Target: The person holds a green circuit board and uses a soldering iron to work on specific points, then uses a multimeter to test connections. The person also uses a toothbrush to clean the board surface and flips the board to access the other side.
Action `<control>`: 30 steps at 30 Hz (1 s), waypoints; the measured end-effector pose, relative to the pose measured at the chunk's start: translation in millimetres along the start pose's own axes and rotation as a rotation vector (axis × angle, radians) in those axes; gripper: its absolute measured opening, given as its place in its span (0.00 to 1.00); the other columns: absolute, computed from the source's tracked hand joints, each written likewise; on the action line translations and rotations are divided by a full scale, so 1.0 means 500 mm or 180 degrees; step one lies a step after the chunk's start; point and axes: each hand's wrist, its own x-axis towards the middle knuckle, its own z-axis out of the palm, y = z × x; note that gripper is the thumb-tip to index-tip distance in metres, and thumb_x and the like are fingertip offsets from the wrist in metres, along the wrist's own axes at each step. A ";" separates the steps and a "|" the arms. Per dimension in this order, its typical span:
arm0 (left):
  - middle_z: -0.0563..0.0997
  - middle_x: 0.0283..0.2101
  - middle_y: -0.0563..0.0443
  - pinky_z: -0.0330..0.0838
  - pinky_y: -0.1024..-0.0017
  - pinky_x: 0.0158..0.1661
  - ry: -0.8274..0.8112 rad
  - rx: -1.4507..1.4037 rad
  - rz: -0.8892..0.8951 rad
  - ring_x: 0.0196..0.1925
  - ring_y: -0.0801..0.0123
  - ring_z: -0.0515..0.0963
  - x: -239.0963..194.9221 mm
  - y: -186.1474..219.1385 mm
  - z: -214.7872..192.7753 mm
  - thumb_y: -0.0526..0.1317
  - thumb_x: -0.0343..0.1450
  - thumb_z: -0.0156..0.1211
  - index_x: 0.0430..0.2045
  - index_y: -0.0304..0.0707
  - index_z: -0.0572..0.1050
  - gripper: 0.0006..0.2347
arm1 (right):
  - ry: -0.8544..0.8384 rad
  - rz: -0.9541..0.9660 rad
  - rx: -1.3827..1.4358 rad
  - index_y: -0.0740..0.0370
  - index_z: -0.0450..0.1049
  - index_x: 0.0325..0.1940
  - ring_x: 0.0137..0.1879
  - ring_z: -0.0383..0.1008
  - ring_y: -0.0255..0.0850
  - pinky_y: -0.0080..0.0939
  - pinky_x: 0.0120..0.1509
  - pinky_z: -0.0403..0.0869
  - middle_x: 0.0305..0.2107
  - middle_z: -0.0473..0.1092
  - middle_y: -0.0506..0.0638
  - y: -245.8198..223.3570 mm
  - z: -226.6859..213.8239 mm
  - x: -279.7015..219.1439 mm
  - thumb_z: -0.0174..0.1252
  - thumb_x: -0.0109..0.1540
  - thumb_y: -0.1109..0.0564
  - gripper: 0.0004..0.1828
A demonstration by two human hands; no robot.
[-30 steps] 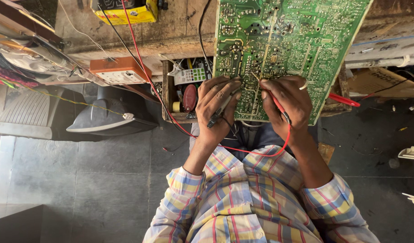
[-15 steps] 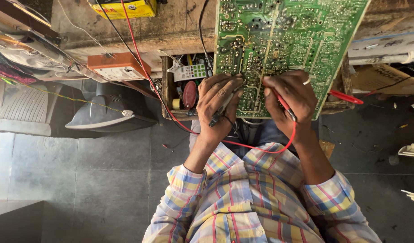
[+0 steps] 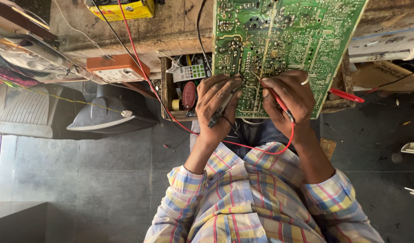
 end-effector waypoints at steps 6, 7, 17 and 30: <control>0.84 0.50 0.52 0.70 0.62 0.60 -0.0005 -0.0029 0.0006 0.58 0.58 0.80 0.000 0.000 0.001 0.31 0.73 0.67 0.47 0.37 0.79 0.10 | -0.0027 0.0017 -0.0014 0.67 0.76 0.53 0.52 0.75 0.48 0.45 0.52 0.74 0.45 0.77 0.55 -0.001 -0.004 -0.001 0.62 0.66 0.71 0.12; 0.84 0.50 0.51 0.70 0.61 0.61 -0.0022 -0.0003 0.0005 0.58 0.57 0.80 -0.001 -0.001 0.000 0.31 0.73 0.67 0.47 0.36 0.79 0.10 | -0.0039 0.0019 0.0058 0.67 0.76 0.52 0.51 0.75 0.48 0.44 0.52 0.74 0.44 0.77 0.54 -0.002 -0.004 -0.001 0.63 0.65 0.71 0.12; 0.84 0.50 0.51 0.70 0.61 0.60 -0.0007 0.0003 0.0021 0.58 0.57 0.80 0.000 -0.003 0.002 0.31 0.72 0.67 0.47 0.36 0.79 0.10 | 0.0019 0.0044 0.0038 0.67 0.77 0.51 0.51 0.76 0.47 0.46 0.55 0.73 0.43 0.77 0.55 0.000 -0.002 0.002 0.64 0.65 0.71 0.11; 0.84 0.51 0.51 0.70 0.62 0.60 -0.0028 -0.0072 -0.0003 0.59 0.58 0.80 -0.005 0.000 0.000 0.30 0.73 0.68 0.48 0.36 0.79 0.10 | -0.0178 0.0399 0.0391 0.64 0.77 0.54 0.53 0.76 0.46 0.42 0.57 0.73 0.47 0.77 0.53 -0.003 -0.011 -0.001 0.64 0.67 0.69 0.12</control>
